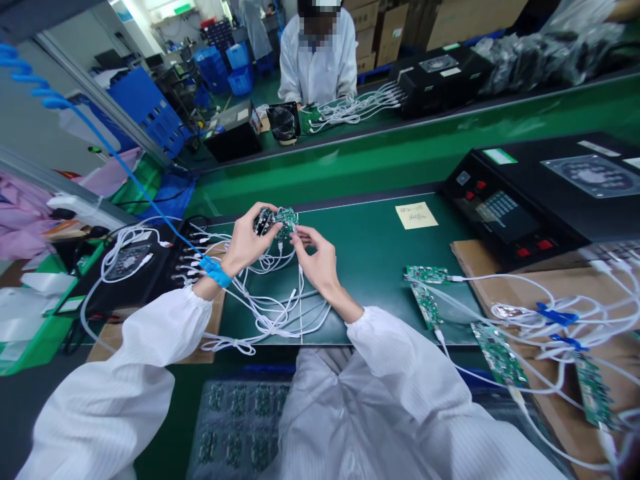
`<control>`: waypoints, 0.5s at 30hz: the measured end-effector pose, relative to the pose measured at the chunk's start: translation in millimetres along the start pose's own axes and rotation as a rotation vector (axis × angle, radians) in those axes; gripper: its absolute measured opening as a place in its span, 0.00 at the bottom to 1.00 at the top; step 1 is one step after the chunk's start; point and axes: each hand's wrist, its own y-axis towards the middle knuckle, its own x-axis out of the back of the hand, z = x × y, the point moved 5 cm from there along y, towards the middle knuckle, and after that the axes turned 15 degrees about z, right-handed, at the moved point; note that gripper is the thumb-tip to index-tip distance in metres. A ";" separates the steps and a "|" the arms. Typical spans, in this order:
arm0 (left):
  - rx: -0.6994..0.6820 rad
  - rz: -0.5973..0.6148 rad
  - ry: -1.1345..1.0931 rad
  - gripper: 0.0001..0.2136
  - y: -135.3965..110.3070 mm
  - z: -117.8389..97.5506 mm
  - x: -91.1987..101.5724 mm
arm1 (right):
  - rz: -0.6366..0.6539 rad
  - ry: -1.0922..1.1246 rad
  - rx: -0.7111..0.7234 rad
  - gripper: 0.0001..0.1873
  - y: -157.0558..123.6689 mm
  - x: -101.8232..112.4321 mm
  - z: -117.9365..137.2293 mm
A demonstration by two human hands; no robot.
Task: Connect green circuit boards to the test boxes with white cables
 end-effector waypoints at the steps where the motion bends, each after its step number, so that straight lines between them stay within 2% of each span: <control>1: -0.010 -0.002 -0.002 0.11 -0.9 -1.3 -0.7 | 0.004 0.003 0.015 0.16 0.4 -1.9 3.0; 6: 0.000 -0.003 -0.019 0.11 -3.7 -5.2 -4.0 | -0.025 -0.070 0.067 0.15 5.1 -9.1 16.7; 15: -0.008 -0.042 -0.038 0.13 -7.5 -6.4 -8.4 | -0.180 -0.210 0.230 0.08 7.4 -10.6 30.3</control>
